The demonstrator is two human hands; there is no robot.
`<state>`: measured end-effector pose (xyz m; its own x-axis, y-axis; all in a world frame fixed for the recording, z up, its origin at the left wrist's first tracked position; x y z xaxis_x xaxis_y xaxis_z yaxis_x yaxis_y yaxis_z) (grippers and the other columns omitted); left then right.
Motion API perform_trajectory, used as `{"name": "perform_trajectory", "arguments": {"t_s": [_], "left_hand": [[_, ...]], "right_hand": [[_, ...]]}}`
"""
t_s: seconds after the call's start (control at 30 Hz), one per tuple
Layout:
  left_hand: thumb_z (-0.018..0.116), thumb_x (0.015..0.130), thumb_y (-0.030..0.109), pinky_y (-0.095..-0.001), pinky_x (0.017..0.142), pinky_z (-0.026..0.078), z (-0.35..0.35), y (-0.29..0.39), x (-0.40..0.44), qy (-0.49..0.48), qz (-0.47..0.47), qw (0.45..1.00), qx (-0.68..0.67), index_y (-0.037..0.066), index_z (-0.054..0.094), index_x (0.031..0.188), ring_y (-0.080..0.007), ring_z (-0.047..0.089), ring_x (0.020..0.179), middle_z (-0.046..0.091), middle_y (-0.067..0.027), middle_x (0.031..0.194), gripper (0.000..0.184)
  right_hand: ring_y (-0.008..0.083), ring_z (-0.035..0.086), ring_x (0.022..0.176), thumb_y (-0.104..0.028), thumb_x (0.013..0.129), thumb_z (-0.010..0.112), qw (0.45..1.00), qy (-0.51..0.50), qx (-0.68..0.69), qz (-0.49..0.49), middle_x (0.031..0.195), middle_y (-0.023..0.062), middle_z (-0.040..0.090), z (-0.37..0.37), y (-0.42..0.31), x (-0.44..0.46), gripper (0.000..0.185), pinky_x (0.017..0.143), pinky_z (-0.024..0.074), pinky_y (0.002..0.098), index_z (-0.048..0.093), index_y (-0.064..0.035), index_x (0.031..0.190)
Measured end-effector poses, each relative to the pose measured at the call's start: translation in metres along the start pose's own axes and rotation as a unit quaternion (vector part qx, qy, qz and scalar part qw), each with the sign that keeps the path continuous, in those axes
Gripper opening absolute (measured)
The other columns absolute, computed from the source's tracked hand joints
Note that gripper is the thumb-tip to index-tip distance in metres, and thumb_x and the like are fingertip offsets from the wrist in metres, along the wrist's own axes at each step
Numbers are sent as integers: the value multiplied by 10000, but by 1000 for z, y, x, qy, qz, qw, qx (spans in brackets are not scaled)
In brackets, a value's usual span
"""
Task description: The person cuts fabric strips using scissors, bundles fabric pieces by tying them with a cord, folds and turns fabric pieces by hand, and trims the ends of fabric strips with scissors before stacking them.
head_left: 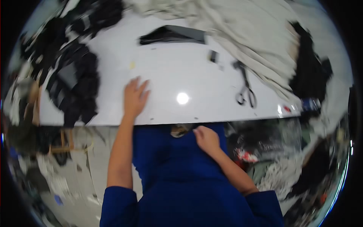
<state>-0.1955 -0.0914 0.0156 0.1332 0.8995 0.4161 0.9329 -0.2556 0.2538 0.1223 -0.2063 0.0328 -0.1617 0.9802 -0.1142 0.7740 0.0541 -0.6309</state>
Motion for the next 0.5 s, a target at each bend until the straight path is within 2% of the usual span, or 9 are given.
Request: {"name": "perform_trajectory", "arguments": {"t_s": [0.03,0.07,0.2,0.27,0.37,0.4,0.43,0.5], "left_hand": [[646,899,255,-530,1059,349,-6,5,1,8,5,1000,-3,161,627,1288,-434,471,1262,535,-194,1371,400],[646,900,252,-526,1063,346,-7,6,1,5,9,1000,14,162,630,1287,-426,474,1262,526,-191,1386,398],[554,957,295,-518,1158,223,-6,13,-1,-59,-57,996,18,181,578,1348,-362,337,1405,443,-155,1476,408],[554,956,293,-523,1157,221,-5,13,-1,-60,-48,997,16,180,572,1353,-369,340,1402,439,-159,1478,413],[553,955,288,-530,1158,216,-1,7,-5,-67,-43,997,19,176,560,1363,-382,338,1399,427,-170,1484,423],[552,954,286,-533,1159,212,-2,5,-5,-72,-37,997,18,173,554,1368,-389,334,1400,418,-176,1489,429],[571,941,240,-497,1150,257,-6,4,-6,-89,-23,995,23,155,546,1371,-405,352,1381,397,-192,1497,439],[603,914,199,-469,1077,359,-26,15,-23,-30,-15,991,-133,129,586,1305,-409,465,1266,505,-207,1386,397]], "right_hand": [[388,624,769,-241,896,604,999,12,11,-34,761,166,634,1,-3,-11,237,667,489,495,595,-40,771],[379,620,768,-233,904,602,999,6,23,-25,764,162,631,-3,-5,-23,228,667,481,481,594,-42,781],[357,616,764,-219,918,594,998,12,57,-24,759,153,620,-25,-7,-45,220,670,473,462,593,-41,788],[346,617,757,-214,918,597,998,19,55,-14,746,143,616,-27,-11,-52,220,665,472,451,590,-36,789],[346,613,727,-209,910,600,994,80,73,30,724,129,615,-27,-4,-65,221,644,476,448,569,-47,762],[341,616,716,-221,918,598,994,63,73,58,720,129,614,-31,-3,-71,230,629,474,441,572,-49,767],[337,619,705,-232,926,596,993,46,72,87,715,130,612,-37,-2,-79,238,614,472,433,574,-51,772],[320,628,691,-234,936,594,984,-12,93,155,709,125,615,-46,16,-100,225,597,474,409,588,-58,796]]}}
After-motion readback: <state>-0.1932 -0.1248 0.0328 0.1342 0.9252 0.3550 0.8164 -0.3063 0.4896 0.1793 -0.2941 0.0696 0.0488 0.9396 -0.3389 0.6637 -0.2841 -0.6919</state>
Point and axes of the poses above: each hand's wrist, its own x-axis towards the middle knuckle, its own z-axis out of the palm, y = z × x, the point moved 3 cm from there along x, towards the middle knuckle
